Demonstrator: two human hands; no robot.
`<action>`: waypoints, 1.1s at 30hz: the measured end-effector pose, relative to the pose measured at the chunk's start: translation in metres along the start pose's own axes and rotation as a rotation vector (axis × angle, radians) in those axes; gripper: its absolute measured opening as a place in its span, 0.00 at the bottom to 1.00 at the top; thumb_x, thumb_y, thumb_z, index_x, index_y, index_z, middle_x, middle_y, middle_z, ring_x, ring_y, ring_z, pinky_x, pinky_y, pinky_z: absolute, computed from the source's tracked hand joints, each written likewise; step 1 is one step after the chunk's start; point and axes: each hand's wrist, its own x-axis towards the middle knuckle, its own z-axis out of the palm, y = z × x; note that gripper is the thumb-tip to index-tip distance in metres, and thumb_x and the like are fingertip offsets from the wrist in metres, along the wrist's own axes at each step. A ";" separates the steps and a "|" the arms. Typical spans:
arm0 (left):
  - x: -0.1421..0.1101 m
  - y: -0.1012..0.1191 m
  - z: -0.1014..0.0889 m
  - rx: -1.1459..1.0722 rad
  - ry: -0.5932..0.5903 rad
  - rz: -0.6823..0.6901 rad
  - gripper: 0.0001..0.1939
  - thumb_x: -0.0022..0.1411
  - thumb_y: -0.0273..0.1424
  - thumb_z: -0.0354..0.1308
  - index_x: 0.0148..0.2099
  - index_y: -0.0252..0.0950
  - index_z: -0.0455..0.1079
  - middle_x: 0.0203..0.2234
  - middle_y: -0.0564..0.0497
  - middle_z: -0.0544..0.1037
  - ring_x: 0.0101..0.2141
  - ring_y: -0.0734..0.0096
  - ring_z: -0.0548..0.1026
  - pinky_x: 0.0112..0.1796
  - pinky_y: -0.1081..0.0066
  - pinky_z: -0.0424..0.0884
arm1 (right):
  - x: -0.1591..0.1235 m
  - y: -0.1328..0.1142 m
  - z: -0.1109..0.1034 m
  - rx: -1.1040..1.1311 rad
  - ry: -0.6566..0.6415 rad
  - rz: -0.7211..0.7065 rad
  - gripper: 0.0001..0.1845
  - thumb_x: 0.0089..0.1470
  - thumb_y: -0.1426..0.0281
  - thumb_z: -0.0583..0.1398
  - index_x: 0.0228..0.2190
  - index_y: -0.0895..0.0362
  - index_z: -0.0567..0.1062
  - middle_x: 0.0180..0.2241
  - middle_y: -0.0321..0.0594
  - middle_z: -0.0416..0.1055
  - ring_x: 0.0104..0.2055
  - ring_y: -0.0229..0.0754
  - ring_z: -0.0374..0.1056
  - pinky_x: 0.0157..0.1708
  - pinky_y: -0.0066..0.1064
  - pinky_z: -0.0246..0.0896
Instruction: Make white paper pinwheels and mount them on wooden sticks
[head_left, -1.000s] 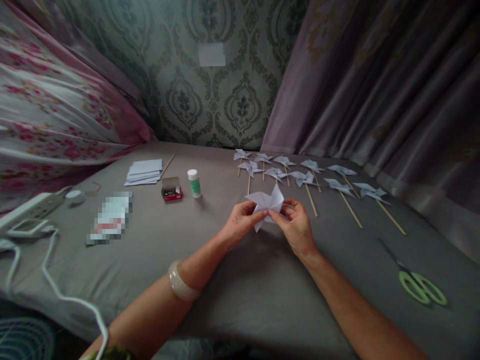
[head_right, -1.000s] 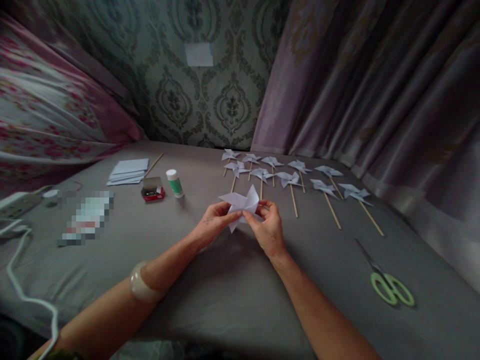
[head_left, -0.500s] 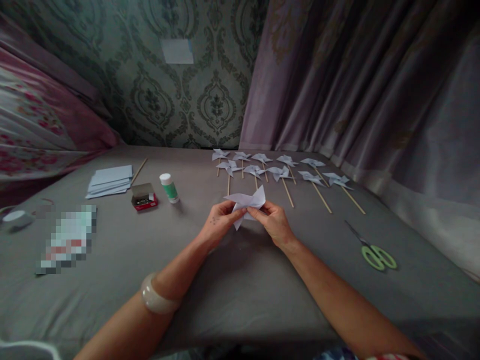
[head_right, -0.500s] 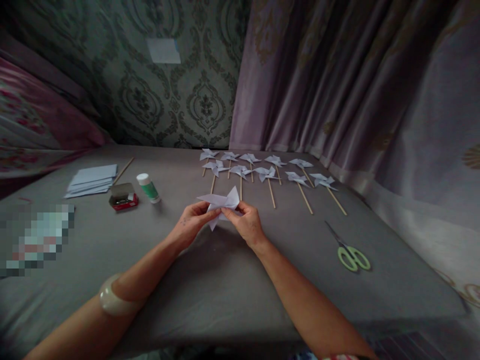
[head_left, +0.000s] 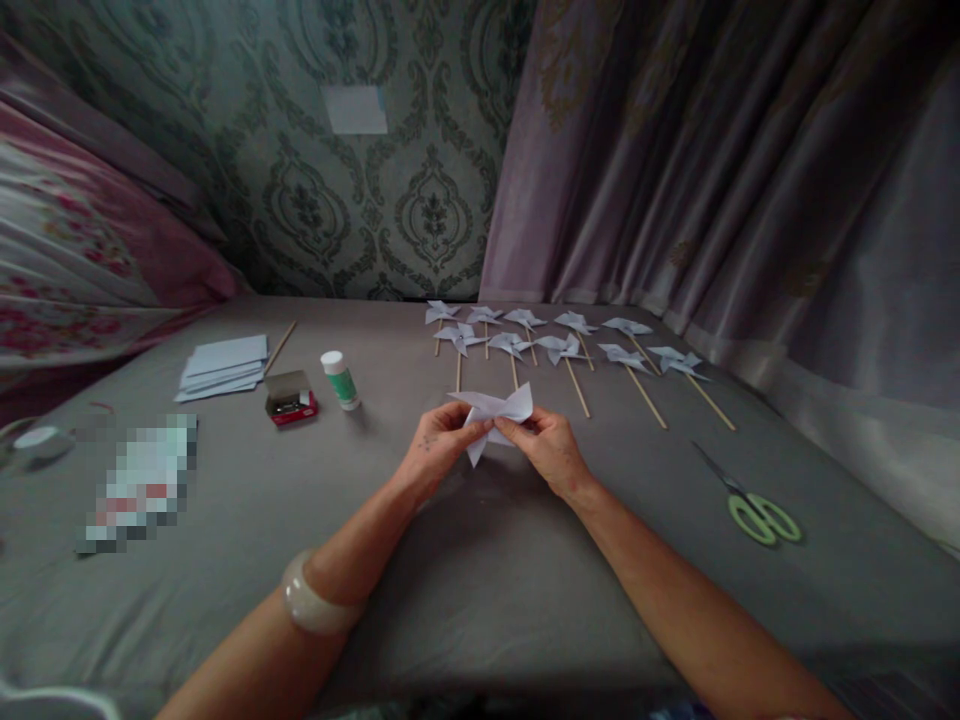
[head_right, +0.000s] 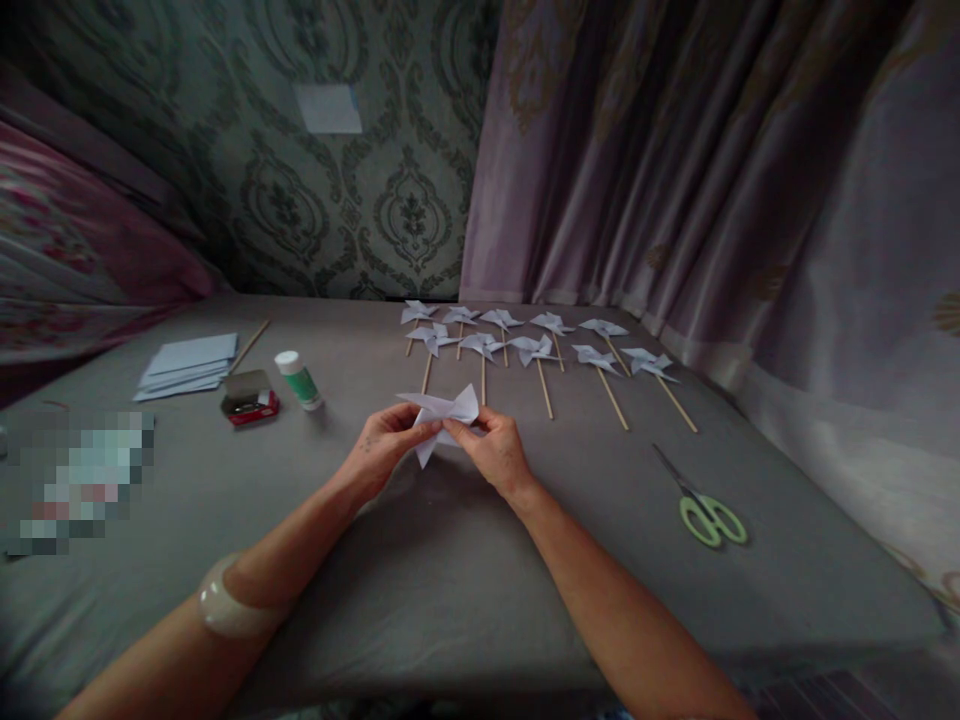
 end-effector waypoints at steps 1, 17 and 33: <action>0.000 0.000 0.000 -0.003 -0.001 -0.001 0.19 0.40 0.38 0.72 0.33 0.32 0.77 0.27 0.49 0.79 0.28 0.71 0.73 0.33 0.72 0.66 | 0.000 0.000 0.000 -0.004 0.001 0.002 0.13 0.39 0.61 0.67 0.28 0.56 0.80 0.30 0.39 0.79 0.32 0.43 0.73 0.38 0.36 0.67; 0.001 0.001 -0.002 -0.019 0.008 -0.046 0.19 0.37 0.38 0.73 0.32 0.32 0.79 0.27 0.48 0.80 0.27 0.70 0.74 0.33 0.72 0.67 | 0.000 0.003 -0.001 0.038 -0.027 0.045 0.14 0.38 0.62 0.68 0.29 0.56 0.80 0.31 0.39 0.79 0.34 0.43 0.73 0.40 0.36 0.66; 0.003 0.000 -0.005 0.003 0.033 -0.086 0.20 0.33 0.38 0.74 0.29 0.31 0.78 0.24 0.49 0.79 0.26 0.71 0.73 0.31 0.73 0.66 | 0.001 0.005 0.000 0.119 -0.069 0.144 0.20 0.34 0.59 0.70 0.30 0.57 0.81 0.32 0.40 0.79 0.35 0.43 0.73 0.42 0.35 0.65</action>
